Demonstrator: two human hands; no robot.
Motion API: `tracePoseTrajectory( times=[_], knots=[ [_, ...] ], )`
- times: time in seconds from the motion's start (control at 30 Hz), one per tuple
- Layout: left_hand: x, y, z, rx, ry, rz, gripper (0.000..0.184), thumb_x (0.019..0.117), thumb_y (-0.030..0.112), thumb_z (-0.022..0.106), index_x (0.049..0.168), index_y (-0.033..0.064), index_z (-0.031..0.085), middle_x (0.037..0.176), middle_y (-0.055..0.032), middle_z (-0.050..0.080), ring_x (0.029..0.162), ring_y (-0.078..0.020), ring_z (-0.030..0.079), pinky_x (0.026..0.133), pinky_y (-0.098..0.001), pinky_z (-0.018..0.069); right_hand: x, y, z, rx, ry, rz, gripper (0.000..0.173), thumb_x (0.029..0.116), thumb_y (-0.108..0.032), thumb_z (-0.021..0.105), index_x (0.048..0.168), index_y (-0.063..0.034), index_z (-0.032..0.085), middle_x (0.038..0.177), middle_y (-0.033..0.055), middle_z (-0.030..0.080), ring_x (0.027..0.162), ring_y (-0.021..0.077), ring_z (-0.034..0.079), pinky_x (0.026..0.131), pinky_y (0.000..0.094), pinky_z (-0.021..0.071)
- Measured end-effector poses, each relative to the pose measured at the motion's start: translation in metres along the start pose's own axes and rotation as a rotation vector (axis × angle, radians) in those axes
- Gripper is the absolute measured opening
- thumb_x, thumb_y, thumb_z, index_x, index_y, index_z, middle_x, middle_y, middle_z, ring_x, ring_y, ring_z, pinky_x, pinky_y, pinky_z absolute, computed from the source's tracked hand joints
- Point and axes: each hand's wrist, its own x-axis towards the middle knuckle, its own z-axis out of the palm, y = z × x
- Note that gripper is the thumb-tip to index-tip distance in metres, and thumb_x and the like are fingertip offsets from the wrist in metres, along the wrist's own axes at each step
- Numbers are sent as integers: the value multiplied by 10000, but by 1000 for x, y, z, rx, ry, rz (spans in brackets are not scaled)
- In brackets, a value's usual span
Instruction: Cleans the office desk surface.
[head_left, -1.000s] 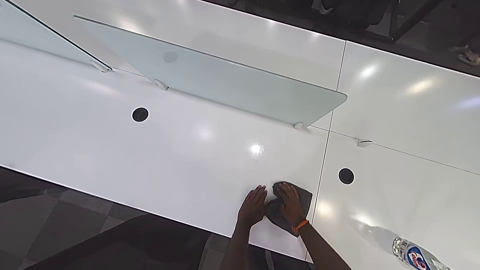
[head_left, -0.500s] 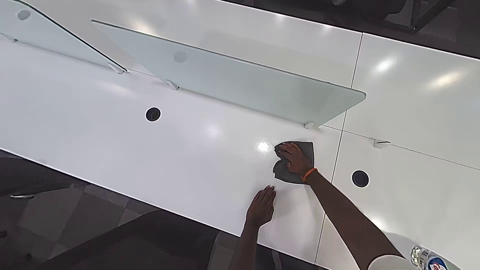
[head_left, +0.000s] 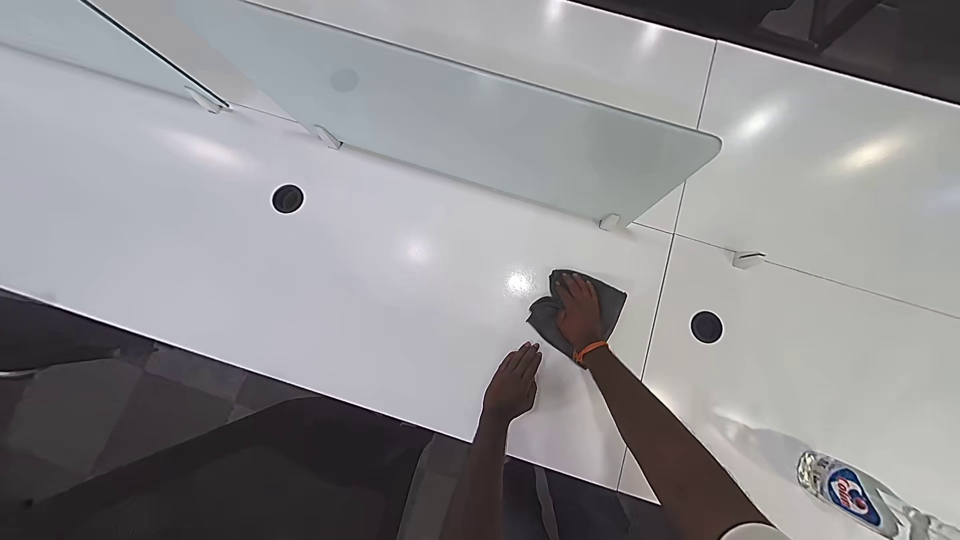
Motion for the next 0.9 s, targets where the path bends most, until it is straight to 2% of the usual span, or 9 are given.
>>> tracePoseTrajectory(
  times=[0.1,0.2,0.33,0.53,0.63,0.7,0.8,0.9],
  knots=[
    [0,3,-2,18,4,-22,497,925,130,494,1409,76,594,1520,-77,541,1462,-252,441,1181,-452,384,-58,-9,6,67,-25,-105,534,893,-121,526,1416,-171,622,1549,54,519,1490,304,396,1217,576,285],
    [1,1,-2,6,-7,-12,436,969,157,477,1371,48,607,1550,-101,503,1474,-271,421,1190,-463,366,-117,-11,4,142,-83,-183,538,873,-104,576,1406,-156,626,1550,56,518,1488,316,398,1215,590,282],
    [-1,-1,3,11,30,12,468,965,145,416,1385,47,599,1561,-99,490,1483,-273,408,1194,-464,360,-199,-14,1,152,-107,-141,556,822,-87,649,1372,-167,652,1546,18,524,1470,285,429,1200,566,318],
    [-3,-4,5,31,23,25,492,968,170,392,1407,46,576,1568,-113,478,1494,-287,386,1203,-469,344,-306,-19,6,98,-63,-4,617,788,-127,654,1398,-215,639,1561,-28,505,1484,239,408,1212,539,310],
    [-2,-3,3,43,32,24,490,975,170,383,1410,53,575,1567,-108,480,1491,-285,393,1206,-463,339,-325,-32,-2,71,-47,124,697,814,-213,635,1502,-191,525,1620,42,421,1519,288,345,1206,621,245],
    [-2,-2,3,50,30,24,485,982,172,379,1411,51,573,1566,-112,481,1489,-287,397,1207,-461,339,-330,-44,-3,34,44,228,702,860,-386,538,1516,-140,492,1605,105,434,1514,329,348,1188,652,235],
    [-2,-2,4,51,19,22,497,976,172,377,1421,51,563,1577,-106,467,1502,-279,373,1216,-456,324,-327,-57,7,-31,-59,365,748,956,-589,361,1583,-182,400,1667,89,329,1552,320,260,1215,643,170],
    [-1,-3,3,70,15,19,501,975,181,370,1417,53,569,1575,-102,470,1498,-283,379,1213,-463,324,-310,-57,14,-62,-107,425,797,945,-657,343,1600,-204,371,1687,88,282,1562,325,229,1216,646,154]
  ],
)
